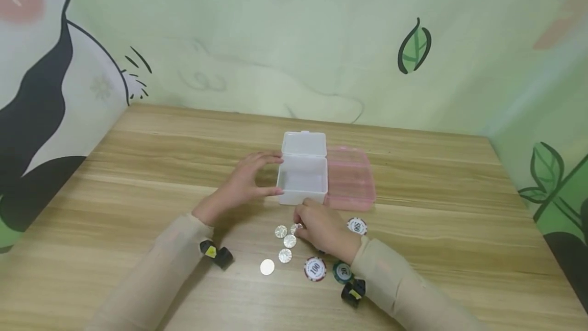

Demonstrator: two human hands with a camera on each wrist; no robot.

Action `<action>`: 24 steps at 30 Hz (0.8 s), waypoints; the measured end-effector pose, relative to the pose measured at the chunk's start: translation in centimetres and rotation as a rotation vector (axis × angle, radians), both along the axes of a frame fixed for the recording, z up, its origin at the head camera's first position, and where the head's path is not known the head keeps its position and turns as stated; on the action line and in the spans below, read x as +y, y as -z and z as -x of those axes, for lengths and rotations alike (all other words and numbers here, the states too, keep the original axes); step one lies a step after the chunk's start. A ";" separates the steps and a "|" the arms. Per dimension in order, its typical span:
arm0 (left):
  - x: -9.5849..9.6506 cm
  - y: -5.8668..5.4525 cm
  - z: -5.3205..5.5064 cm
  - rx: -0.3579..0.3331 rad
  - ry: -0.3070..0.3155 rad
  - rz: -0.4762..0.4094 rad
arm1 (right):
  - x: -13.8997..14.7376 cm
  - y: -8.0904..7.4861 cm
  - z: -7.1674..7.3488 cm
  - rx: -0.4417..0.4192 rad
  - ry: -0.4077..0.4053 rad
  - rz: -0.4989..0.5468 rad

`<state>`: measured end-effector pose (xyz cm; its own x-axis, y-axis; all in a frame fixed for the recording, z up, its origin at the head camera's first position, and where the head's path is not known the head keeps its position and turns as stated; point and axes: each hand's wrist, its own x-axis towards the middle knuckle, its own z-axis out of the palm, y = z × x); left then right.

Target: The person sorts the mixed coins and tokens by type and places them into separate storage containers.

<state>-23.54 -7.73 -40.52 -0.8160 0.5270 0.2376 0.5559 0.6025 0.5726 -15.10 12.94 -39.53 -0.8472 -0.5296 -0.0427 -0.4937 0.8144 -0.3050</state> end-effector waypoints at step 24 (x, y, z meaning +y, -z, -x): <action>0.0 0.1 0.0 0.014 -0.005 -0.007 | 0.8 -1.6 0.6 -0.234 -0.036 0.207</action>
